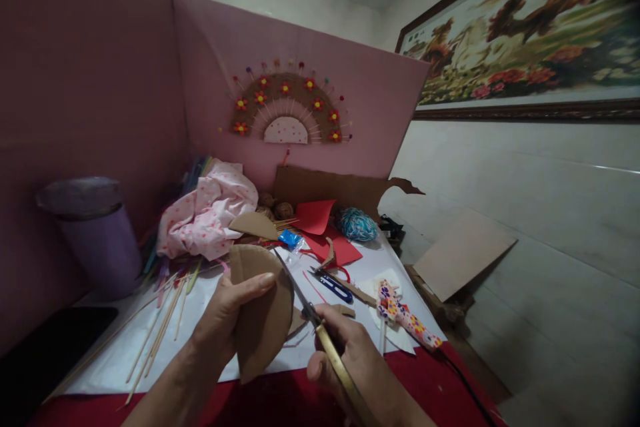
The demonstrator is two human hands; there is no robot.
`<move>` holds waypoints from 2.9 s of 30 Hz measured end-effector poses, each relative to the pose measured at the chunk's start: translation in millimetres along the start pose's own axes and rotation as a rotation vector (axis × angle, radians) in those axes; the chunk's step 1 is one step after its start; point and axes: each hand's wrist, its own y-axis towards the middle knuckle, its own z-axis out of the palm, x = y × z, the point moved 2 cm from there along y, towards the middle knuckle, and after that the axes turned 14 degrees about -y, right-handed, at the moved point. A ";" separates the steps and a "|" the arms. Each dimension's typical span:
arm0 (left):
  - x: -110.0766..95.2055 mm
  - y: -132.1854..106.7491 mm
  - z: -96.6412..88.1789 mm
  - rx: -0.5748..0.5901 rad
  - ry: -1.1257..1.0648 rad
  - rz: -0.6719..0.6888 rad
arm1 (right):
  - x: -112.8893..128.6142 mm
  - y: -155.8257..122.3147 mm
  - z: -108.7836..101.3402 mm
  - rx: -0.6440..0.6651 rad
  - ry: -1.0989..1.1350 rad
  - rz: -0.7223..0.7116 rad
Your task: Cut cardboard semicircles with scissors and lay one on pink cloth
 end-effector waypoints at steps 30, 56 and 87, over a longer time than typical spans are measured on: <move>-2.2 4.7 -3.7 -0.225 -0.190 -0.069 | -15.7 0.2 32.3 0.017 0.336 0.030; 4.5 6.2 -4.5 -0.161 -0.152 0.065 | -4.8 0.9 27.6 -0.112 -0.062 0.066; 5.2 3.3 -3.6 -0.080 -0.102 0.028 | 2.7 -0.1 8.9 -0.041 -0.050 0.039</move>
